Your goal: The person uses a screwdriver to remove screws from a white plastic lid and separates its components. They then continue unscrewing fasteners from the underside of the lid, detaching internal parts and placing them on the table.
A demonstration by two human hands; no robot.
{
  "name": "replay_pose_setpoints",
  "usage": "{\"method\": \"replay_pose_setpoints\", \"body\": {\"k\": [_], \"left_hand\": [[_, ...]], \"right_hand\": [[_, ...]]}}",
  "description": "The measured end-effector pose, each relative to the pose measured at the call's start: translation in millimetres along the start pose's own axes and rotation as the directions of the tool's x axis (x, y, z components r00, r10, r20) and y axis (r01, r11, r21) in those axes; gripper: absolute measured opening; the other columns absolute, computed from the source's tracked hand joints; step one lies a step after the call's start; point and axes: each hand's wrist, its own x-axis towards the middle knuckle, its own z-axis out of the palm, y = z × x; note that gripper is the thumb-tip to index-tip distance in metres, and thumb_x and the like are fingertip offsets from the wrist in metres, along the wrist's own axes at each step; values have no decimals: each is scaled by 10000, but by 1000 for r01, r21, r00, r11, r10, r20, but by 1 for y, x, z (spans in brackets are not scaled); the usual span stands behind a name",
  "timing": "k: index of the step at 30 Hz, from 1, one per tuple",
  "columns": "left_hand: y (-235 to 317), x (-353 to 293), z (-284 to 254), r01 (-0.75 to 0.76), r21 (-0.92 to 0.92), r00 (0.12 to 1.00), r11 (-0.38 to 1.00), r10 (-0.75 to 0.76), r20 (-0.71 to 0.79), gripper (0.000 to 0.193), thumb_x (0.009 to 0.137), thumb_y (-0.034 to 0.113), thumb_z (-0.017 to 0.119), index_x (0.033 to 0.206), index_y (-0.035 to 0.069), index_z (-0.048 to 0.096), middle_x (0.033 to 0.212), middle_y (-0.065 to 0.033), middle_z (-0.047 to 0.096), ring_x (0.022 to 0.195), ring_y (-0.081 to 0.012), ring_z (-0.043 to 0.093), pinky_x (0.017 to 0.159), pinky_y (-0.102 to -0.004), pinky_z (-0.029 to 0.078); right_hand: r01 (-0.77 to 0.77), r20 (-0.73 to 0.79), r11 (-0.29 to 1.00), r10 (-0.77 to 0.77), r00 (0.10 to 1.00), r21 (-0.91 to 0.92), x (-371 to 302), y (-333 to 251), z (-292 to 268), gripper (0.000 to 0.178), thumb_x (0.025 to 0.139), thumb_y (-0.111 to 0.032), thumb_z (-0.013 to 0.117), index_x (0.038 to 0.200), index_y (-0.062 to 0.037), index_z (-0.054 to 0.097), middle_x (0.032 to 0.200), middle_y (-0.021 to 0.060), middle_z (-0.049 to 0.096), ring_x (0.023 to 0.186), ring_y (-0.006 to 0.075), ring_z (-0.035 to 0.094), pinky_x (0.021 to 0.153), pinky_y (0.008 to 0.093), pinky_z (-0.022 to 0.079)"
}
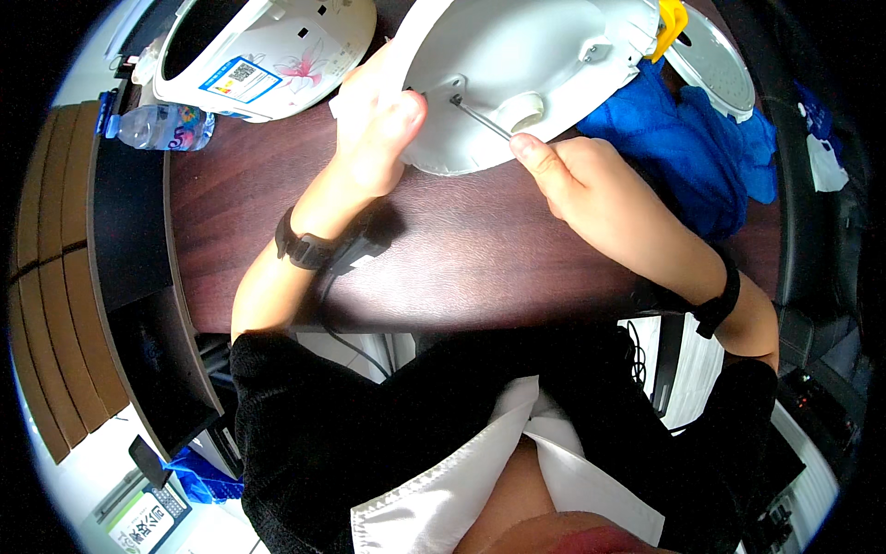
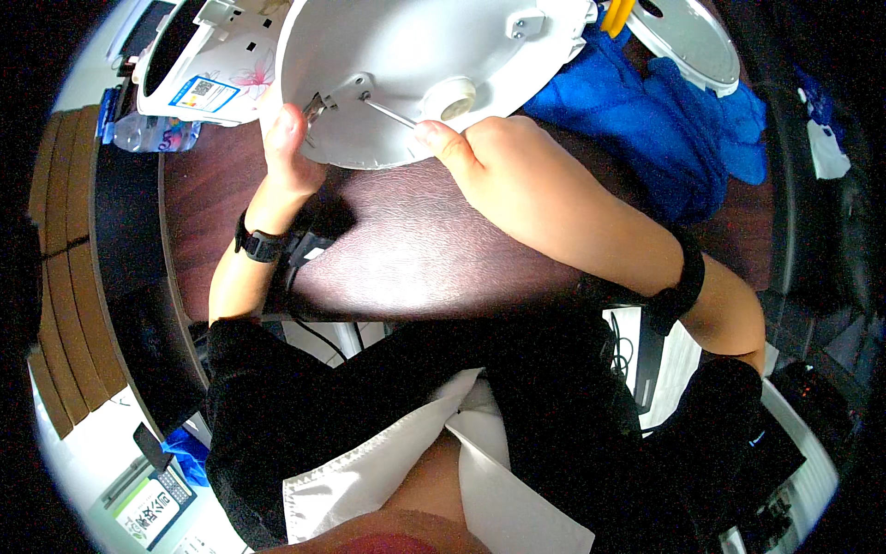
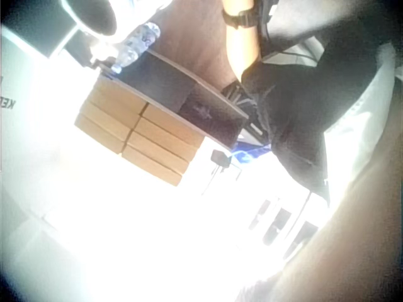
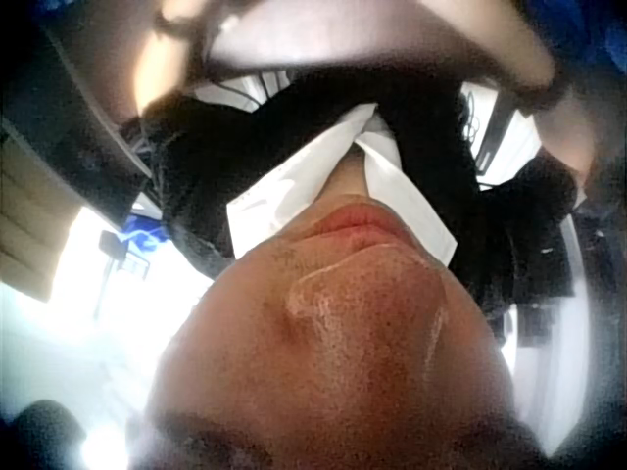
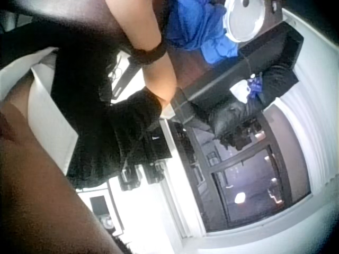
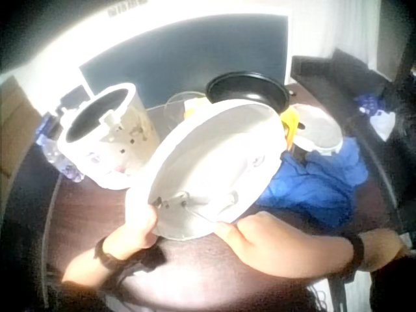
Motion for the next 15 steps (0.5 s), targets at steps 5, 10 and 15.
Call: {"method": "replay_pose_setpoints", "body": {"k": [5, 10, 15], "left_hand": [[4, 2, 3, -60, 38, 998, 997, 61, -13, 678, 789, 505, 471, 1151, -69, 489, 898, -73, 579, 791, -132, 519, 684, -264, 405], [4, 3, 5, -71, 39, 997, 997, 71, -16, 688, 796, 524, 455, 1146, -67, 490, 908, -84, 583, 800, -146, 529, 698, -271, 412], [4, 3, 4, -64, 82, 998, 995, 66, -19, 690, 809, 537, 442, 1141, -65, 491, 894, -87, 574, 780, -145, 517, 676, -276, 403]], "right_hand": [[-51, 36, 994, 47, 998, 101, -5, 2, 4, 466, 942, -348, 380, 764, 48, 549, 608, 249, 511, 598, 388, 558, 512, 407, 405], [-123, 79, 976, 110, 991, 182, -4, 5, 6, 490, 947, -356, 367, 732, 51, 534, 563, 238, 484, 532, 369, 533, 496, 405, 391], [-105, 80, 973, 91, 993, 204, -8, 5, 8, 523, 948, -366, 364, 673, 53, 513, 506, 217, 441, 456, 327, 487, 474, 403, 372]]}}
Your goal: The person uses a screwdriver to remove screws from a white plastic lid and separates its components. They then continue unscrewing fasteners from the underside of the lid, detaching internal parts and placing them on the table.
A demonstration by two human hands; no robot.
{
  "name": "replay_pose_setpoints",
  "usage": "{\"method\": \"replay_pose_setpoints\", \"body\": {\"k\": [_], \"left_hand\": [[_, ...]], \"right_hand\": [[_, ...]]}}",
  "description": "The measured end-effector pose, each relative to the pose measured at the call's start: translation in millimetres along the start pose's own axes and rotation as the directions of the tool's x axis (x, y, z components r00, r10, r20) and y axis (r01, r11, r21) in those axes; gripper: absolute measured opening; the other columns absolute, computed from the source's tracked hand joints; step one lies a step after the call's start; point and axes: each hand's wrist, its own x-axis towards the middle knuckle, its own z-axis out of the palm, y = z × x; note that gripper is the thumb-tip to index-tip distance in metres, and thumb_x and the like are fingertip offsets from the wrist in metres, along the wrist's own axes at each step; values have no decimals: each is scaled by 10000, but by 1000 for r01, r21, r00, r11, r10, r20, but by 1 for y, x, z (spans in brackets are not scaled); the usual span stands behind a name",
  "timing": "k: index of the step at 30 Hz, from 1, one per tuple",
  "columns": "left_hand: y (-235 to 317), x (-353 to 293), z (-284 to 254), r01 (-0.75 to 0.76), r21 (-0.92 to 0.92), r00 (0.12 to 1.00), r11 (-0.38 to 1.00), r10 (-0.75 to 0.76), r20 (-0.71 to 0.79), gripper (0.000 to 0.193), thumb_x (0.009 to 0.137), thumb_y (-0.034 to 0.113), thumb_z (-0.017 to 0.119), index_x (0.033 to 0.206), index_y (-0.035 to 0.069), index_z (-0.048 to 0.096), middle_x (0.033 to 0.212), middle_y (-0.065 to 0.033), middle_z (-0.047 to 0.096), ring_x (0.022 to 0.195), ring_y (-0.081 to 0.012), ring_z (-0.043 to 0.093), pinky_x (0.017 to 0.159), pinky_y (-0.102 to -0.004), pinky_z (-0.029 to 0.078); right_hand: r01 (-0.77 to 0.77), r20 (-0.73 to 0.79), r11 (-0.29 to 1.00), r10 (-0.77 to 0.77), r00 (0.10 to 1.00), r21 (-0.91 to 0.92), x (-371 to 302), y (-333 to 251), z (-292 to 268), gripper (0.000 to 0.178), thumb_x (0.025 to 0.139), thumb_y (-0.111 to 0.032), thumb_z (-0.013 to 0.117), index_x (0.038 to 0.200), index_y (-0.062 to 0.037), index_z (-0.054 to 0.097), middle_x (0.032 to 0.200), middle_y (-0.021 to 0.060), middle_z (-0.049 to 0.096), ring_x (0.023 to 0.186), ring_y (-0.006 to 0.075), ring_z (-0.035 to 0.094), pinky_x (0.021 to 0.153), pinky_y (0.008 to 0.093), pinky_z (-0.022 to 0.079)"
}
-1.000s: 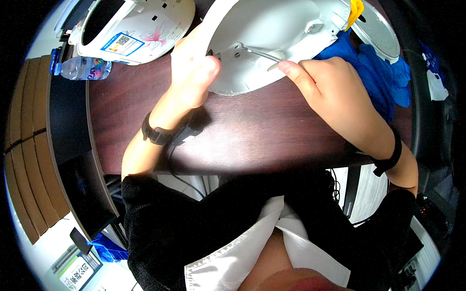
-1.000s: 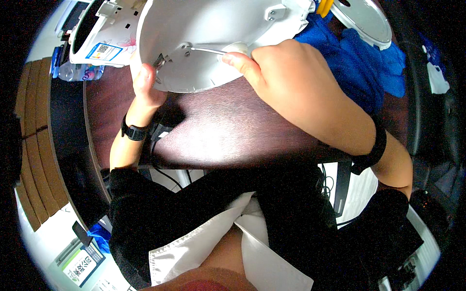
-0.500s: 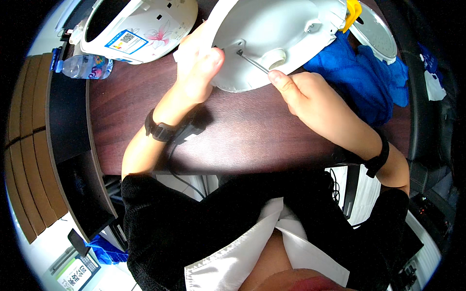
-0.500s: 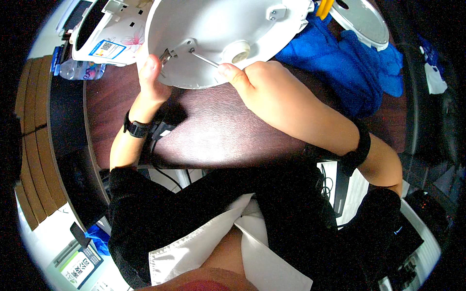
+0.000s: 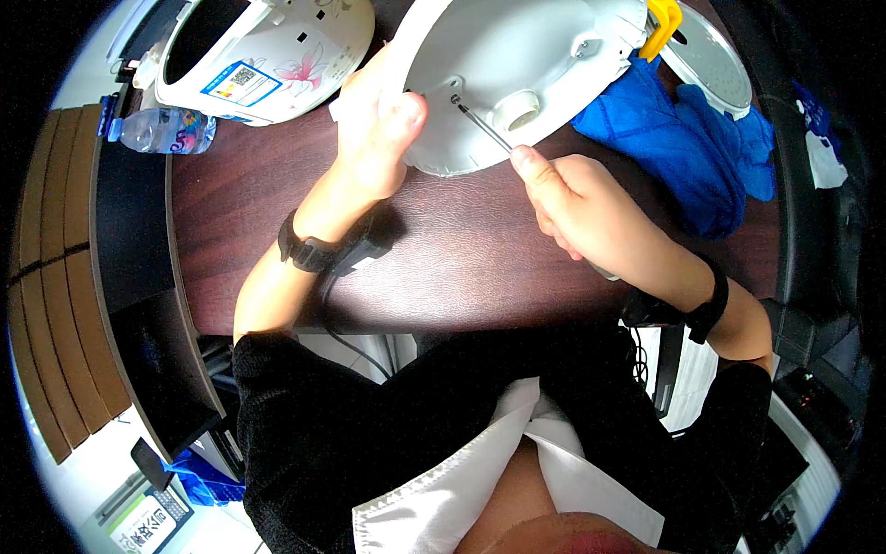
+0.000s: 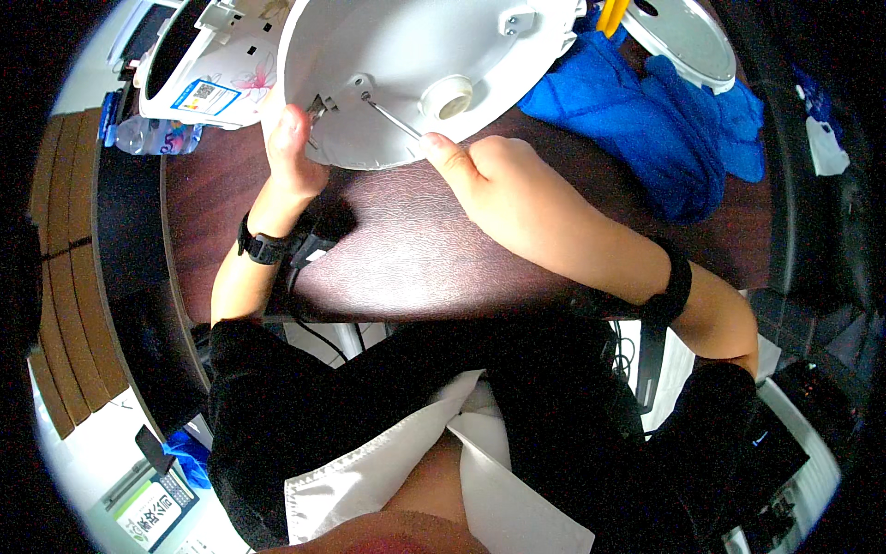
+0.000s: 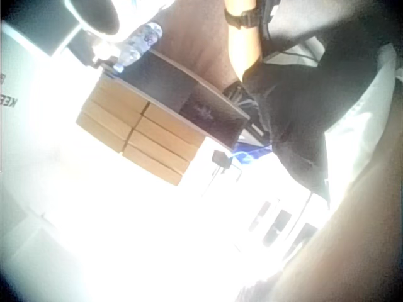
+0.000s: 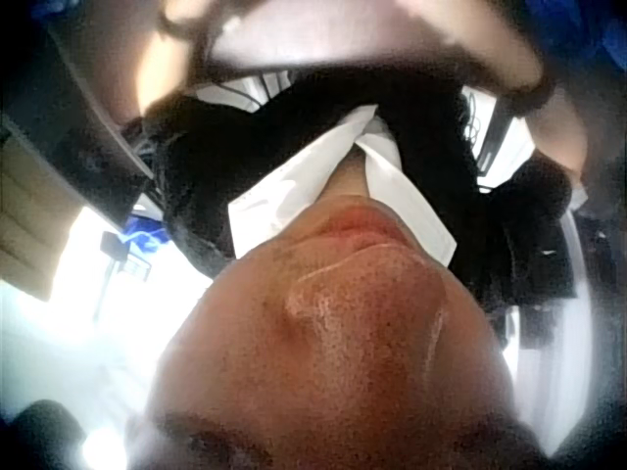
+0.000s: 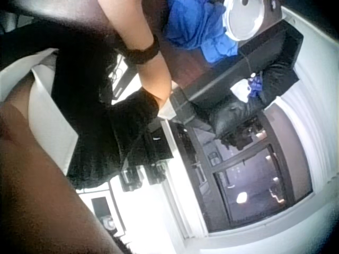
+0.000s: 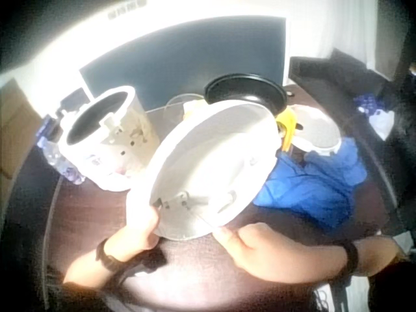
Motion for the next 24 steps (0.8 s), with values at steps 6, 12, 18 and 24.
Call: {"method": "replay_pose_setpoints", "body": {"k": [6, 12, 18, 24], "left_hand": [[2, 0, 2, 3, -37, 1000, 999, -3, 7, 693, 815, 547, 445, 1134, -65, 492, 907, -88, 567, 801, -148, 514, 686, -281, 403], [6, 0, 8, -17, -15, 999, 1000, 16, -32, 652, 821, 517, 469, 1122, -61, 497, 912, -100, 574, 808, -160, 535, 692, -287, 420], [7, -2, 6, -69, 66, 997, 995, 71, -35, 631, 821, 500, 478, 1118, -57, 500, 898, -110, 578, 780, -172, 551, 671, -294, 434], [9, 0, 3, -83, 83, 997, 993, 83, 1, 638, 816, 505, 479, 1120, -56, 501, 893, -106, 577, 787, -172, 548, 678, -294, 431]], "right_hand": [[28, -32, 999, -27, 999, 27, 2, 2, 4, 555, 946, -381, 364, 623, 51, 495, 482, 206, 417, 439, 321, 475, 461, 404, 361], [-36, -17, 992, 39, 999, 121, 5, 7, 14, 601, 943, -404, 354, 560, 43, 476, 447, 193, 409, 414, 325, 463, 440, 411, 350], [121, -105, 992, -125, 987, -47, 6, 7, 19, 574, 937, -424, 352, 536, -32, 477, 448, 99, 455, 380, 209, 472, 390, 318, 380], [212, -137, 412, -670, 730, -886, 18, 8, -22, 409, 849, -393, 523, 620, -62, 593, 524, 99, 563, 450, 238, 576, 408, 324, 443]]}}
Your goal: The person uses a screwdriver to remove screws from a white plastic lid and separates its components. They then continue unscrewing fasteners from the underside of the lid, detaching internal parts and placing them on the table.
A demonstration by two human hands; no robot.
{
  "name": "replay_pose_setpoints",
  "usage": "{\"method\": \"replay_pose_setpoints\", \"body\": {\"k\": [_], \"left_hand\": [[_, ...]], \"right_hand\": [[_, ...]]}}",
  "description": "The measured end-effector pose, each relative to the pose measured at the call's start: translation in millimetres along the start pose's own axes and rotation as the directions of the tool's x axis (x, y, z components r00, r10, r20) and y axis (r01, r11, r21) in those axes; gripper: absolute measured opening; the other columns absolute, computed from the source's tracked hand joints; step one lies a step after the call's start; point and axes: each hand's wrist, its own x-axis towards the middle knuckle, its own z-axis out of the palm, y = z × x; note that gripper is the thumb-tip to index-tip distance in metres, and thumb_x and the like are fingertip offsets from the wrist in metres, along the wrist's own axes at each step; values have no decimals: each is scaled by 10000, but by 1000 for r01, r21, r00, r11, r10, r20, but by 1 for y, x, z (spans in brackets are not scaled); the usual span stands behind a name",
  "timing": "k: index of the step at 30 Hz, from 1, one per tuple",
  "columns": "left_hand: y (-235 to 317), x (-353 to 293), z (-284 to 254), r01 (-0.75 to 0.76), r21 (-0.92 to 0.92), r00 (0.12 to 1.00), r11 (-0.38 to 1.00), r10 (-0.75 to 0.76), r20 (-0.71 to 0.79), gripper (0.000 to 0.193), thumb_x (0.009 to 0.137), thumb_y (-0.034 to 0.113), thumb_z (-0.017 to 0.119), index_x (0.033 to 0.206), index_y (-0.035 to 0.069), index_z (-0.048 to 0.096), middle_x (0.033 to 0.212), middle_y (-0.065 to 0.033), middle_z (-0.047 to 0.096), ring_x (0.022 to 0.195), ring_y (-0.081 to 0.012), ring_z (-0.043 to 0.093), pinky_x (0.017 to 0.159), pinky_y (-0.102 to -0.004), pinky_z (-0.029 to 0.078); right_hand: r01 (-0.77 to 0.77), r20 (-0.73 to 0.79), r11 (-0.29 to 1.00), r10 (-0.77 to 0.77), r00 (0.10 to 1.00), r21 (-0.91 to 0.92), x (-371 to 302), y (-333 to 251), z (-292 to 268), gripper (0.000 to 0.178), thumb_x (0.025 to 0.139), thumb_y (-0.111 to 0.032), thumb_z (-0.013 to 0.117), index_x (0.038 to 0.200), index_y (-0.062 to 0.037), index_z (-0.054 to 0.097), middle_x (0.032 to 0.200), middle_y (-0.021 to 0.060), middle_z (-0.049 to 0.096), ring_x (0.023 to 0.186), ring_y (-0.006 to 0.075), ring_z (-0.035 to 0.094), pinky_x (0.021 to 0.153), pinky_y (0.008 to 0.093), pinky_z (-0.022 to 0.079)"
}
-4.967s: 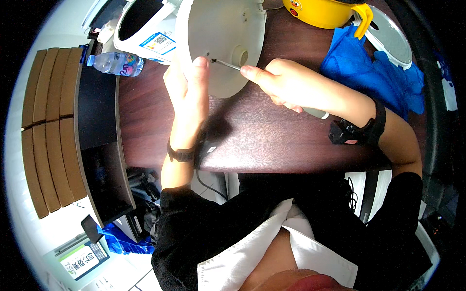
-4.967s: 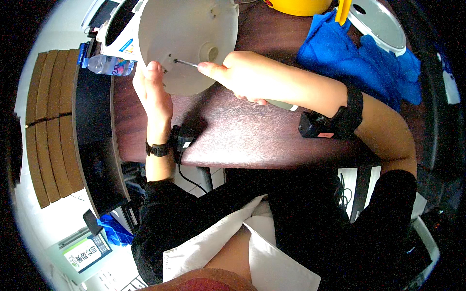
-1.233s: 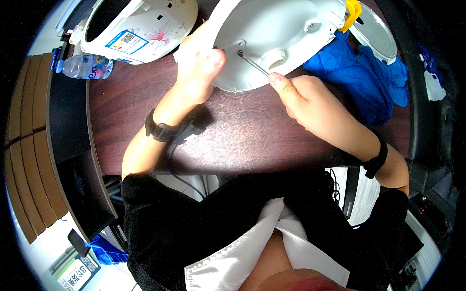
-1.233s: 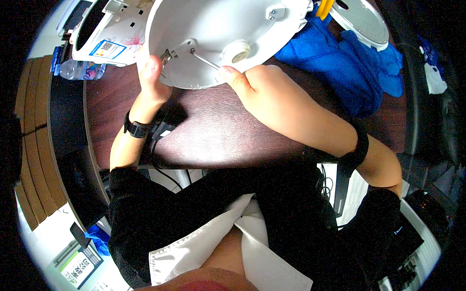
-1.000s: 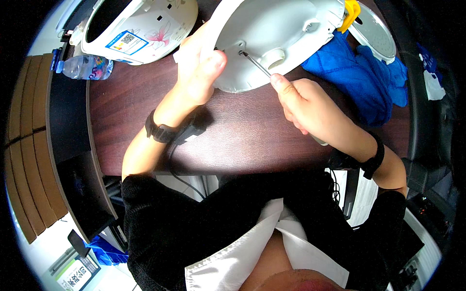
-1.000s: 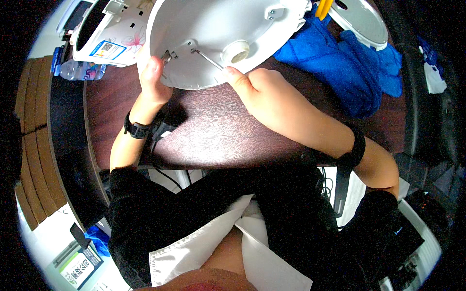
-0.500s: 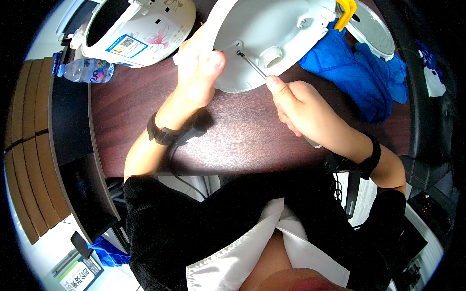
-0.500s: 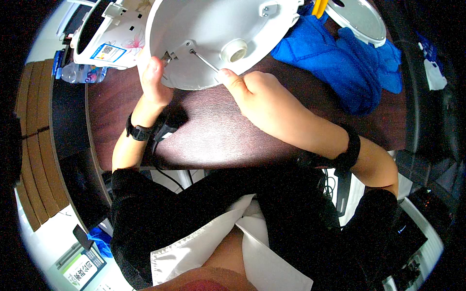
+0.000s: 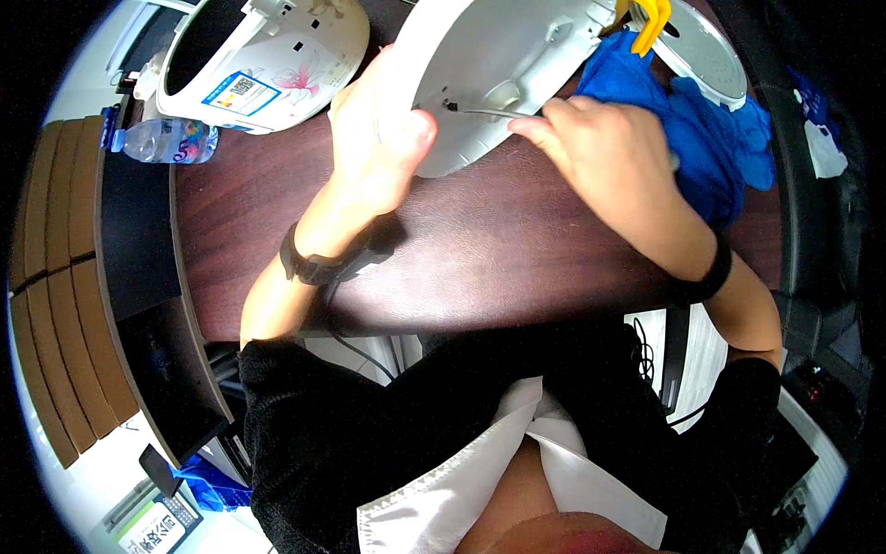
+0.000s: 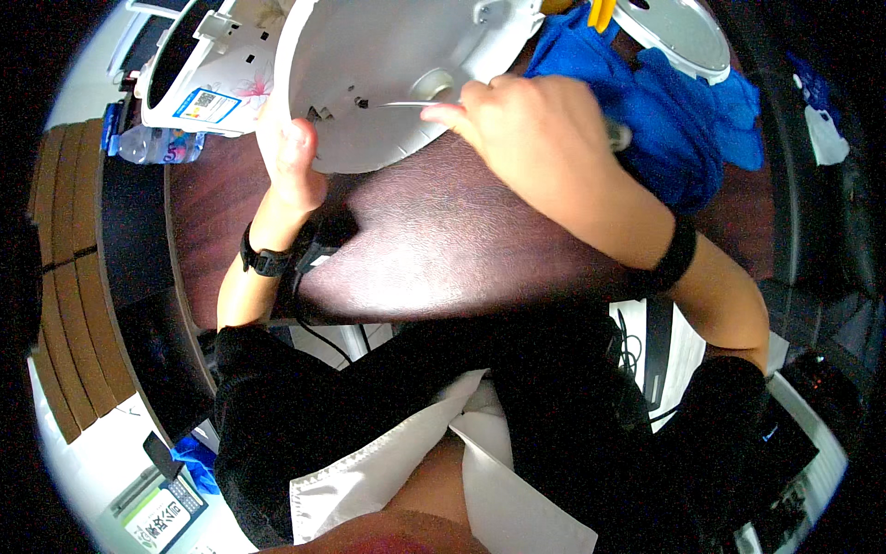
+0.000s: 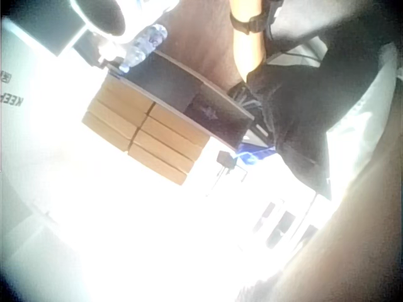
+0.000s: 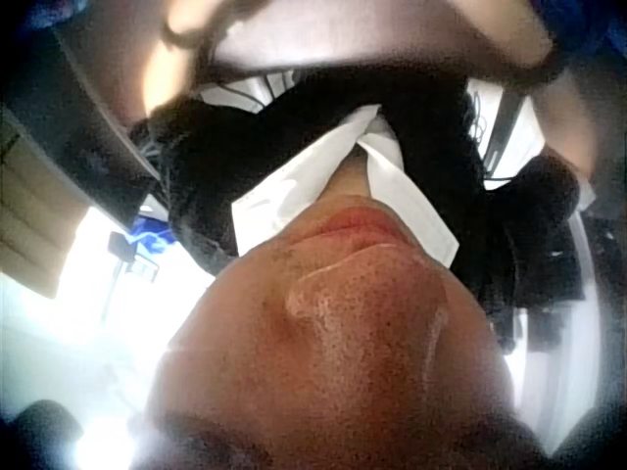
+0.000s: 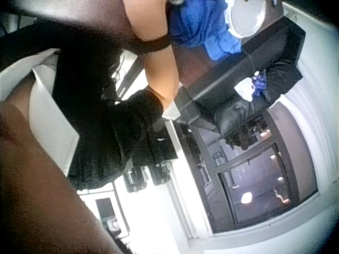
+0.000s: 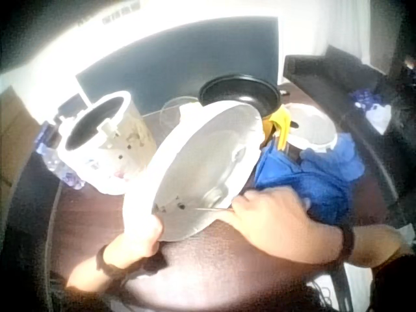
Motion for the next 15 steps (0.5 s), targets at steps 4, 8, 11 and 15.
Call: {"method": "replay_pose_setpoints", "body": {"k": [4, 8, 11, 15], "left_hand": [[-2, -1, 0, 34, -25, 999, 999, -34, 15, 658, 816, 512, 472, 1145, -58, 492, 917, -109, 581, 805, -173, 546, 699, -296, 430], [-1, 1, 2, 17, -45, 1000, 999, -17, -8, 689, 817, 534, 465, 1167, -59, 481, 929, -112, 582, 814, -174, 542, 711, -300, 427], [2, 2, 2, 26, -7, 1000, 1000, -26, 8, 707, 819, 557, 455, 1165, -59, 480, 931, -110, 582, 820, -167, 536, 710, -296, 425], [0, -1, 0, 91, -29, 996, 995, -91, -15, 718, 820, 574, 447, 1152, -60, 485, 924, -103, 579, 820, -151, 529, 701, -287, 421]], "right_hand": [[2, 20, 1000, -2, 1000, -24, 7, 8, -24, 439, 814, -420, 554, 564, -59, 572, 521, 115, 544, 471, 247, 577, 431, 349, 435], [-503, 418, 634, 296, 859, 587, -5, 3, -16, 563, 896, -409, 473, 523, 11, 497, 429, 134, 401, 370, 215, 394, 408, 354, 336], [-702, 678, 372, 217, 702, 607, -14, -7, -8, 626, 914, -494, 373, 485, -41, 415, 402, 41, 370, 344, 114, 367, 356, 273, 317], [-786, 778, 187, 127, 615, 590, -12, -15, -3, 637, 909, -520, 355, 481, -52, 407, 396, 28, 399, 310, 114, 405, 325, 252, 327]]}}
